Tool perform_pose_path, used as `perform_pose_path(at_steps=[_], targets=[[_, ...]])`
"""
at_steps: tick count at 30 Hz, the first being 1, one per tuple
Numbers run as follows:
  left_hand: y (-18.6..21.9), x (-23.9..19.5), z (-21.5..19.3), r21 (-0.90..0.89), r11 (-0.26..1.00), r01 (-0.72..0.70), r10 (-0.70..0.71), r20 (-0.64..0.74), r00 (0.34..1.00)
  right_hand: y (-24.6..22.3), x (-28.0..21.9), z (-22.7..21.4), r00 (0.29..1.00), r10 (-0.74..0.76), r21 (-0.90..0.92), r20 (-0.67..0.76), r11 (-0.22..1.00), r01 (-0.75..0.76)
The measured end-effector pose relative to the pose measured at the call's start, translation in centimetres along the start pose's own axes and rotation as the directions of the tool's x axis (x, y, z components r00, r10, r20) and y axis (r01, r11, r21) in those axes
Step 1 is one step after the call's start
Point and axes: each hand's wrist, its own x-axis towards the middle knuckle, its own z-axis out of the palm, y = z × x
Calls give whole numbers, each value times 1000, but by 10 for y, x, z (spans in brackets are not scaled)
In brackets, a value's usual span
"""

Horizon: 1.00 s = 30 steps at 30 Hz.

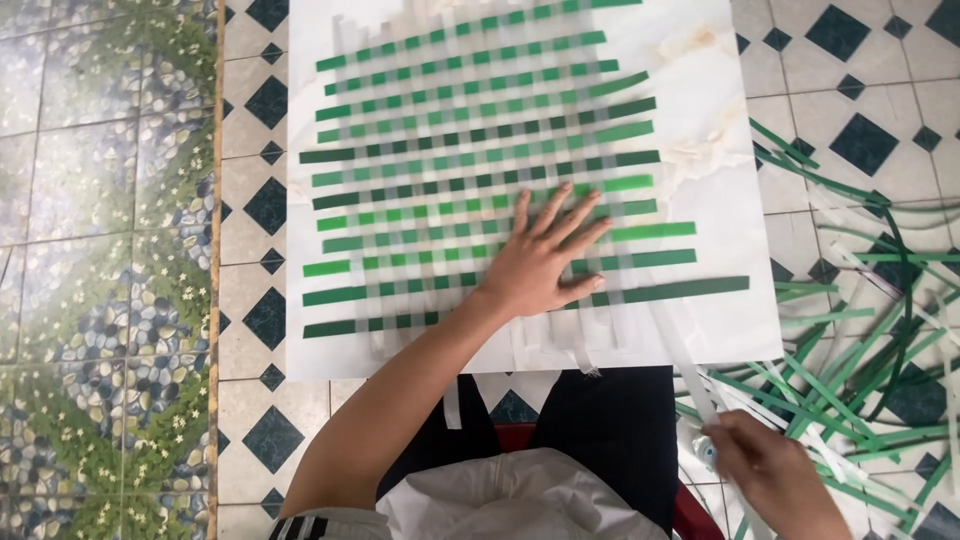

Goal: Aligning and weaving green and white plastic strips on a flat surface to create a grid pattern.

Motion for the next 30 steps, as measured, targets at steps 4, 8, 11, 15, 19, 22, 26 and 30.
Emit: perform_pose_path(at_steps=[4,8,11,15,19,22,26,30], targets=[[0,-4,1,-44,999,-4,4,1,1000,14,9,0,996,-89,14,12,996,89],[0,-8,2,-53,998,-16,14,-53,998,88,30,-27,987,18,11,-159,1000,-17],[1,-9,0,-67,998,-16,11,-78,997,115,12,-35,836,-44,-9,-547,999,47],[2,-10,1,-58,998,-17,10,-112,994,99,2,-27,785,-122,256,-607,905,339],[3,-12,-2,-51,999,-14,10,-92,996,42,-20,-26,825,-282,-39,-489,952,302],[3,-14,-2,-36,999,-6,3,-73,997,44,-20,-23,843,-187,-31,-505,980,198],[4,-14,1,-37,999,-8,5,-89,996,43,-26,-32,856,-125,13,-502,988,151],[3,-13,1,-23,1000,1,-2,-57,998,47,-23,-33,859,-112,-11,-499,992,123]])
